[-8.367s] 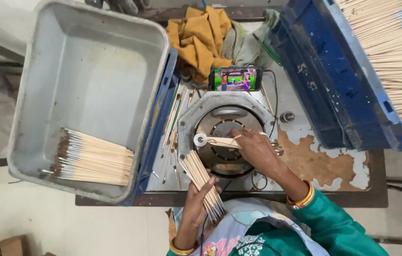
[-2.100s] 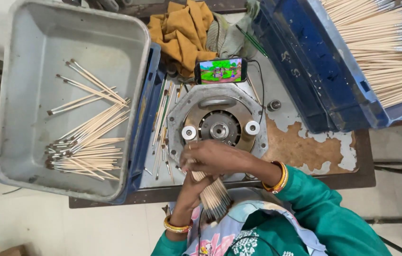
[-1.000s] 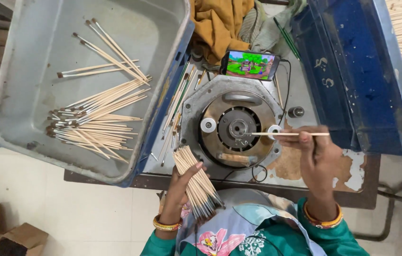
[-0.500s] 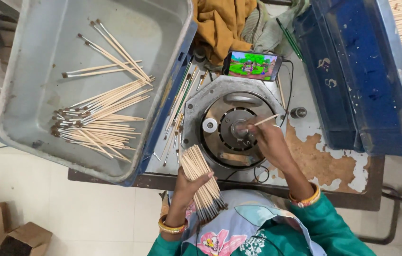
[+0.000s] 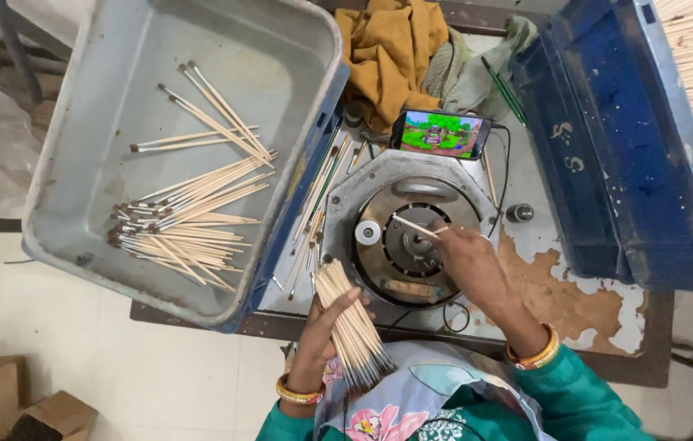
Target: Feeding a bundle of bamboo sticks into a specialized processing machine for manufacturing.
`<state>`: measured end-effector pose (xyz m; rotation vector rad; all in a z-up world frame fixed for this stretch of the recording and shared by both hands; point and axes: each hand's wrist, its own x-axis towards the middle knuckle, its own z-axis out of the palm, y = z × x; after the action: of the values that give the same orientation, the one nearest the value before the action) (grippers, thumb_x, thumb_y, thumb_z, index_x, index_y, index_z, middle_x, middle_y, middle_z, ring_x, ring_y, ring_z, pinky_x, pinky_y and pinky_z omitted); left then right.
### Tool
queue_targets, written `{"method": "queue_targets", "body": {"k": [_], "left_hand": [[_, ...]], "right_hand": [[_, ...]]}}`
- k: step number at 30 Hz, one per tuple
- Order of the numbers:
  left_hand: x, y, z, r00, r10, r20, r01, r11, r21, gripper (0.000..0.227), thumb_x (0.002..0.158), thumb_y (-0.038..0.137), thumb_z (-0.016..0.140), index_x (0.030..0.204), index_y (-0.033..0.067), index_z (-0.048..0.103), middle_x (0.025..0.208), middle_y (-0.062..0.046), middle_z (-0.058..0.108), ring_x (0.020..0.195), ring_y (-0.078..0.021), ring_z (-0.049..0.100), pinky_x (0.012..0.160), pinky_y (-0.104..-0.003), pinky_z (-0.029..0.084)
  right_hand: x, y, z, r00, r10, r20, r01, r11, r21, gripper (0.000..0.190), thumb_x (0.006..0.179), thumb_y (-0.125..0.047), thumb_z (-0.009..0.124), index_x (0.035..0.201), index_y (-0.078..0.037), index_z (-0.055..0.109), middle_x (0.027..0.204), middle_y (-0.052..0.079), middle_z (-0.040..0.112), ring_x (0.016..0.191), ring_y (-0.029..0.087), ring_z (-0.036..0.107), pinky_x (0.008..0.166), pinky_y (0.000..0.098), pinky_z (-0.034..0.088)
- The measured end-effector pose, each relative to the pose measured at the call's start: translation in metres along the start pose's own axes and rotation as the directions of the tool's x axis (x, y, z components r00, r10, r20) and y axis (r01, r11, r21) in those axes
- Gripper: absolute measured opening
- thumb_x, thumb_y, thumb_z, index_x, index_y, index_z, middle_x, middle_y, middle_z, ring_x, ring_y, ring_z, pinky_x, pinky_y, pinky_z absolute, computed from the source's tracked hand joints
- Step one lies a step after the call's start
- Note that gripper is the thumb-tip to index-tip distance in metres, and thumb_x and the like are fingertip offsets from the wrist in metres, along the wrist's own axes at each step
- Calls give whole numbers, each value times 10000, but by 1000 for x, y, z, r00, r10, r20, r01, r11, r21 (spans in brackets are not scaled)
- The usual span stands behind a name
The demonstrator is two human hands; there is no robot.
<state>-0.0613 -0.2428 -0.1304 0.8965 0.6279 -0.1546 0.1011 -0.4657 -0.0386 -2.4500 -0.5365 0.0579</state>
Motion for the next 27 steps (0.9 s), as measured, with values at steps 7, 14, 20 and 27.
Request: {"method": "queue_targets", "body": {"k": [7, 14, 20, 27], "left_hand": [[1, -9, -16, 998, -43, -46, 38, 993, -108, 348, 809, -13, 777, 1121, -29, 623, 929, -151, 718, 827, -309, 776, 639, -394, 654], [-1, 3, 11, 989, 113, 92, -130, 970, 203, 319, 829, -51, 811, 1111, -71, 663, 935, -153, 753, 829, -256, 763, 696, -361, 647], [2, 14, 24, 923, 96, 373, -211, 936, 282, 373, 805, -27, 805, 1153, -41, 670, 1022, -112, 768, 918, -156, 758, 803, -301, 644], [11, 2, -1, 999, -43, 31, 44, 998, -36, 331, 856, 55, 796, 1120, -69, 639, 932, -217, 743, 812, -319, 768, 650, -404, 644]], "right_hand": [[7, 11, 32, 985, -157, 66, 160, 986, -37, 191, 923, -79, 650, 1099, -7, 645, 957, 219, 652, 880, 452, 639, 730, 517, 518], [-20, -40, 5, 989, 13, 150, -87, 862, 499, 241, 903, -89, 524, 1088, -48, 673, 924, 167, 666, 769, 355, 707, 683, 463, 558], [-28, -27, -8, 772, -208, 601, 52, 963, 266, 205, 932, -217, 684, 1038, -44, 654, 926, 177, 710, 880, 424, 685, 727, 493, 533], [-25, -16, -40, 982, -190, -5, 189, 972, 138, 228, 889, -134, 671, 1103, -57, 667, 938, 163, 732, 829, 373, 726, 701, 443, 559]]}}
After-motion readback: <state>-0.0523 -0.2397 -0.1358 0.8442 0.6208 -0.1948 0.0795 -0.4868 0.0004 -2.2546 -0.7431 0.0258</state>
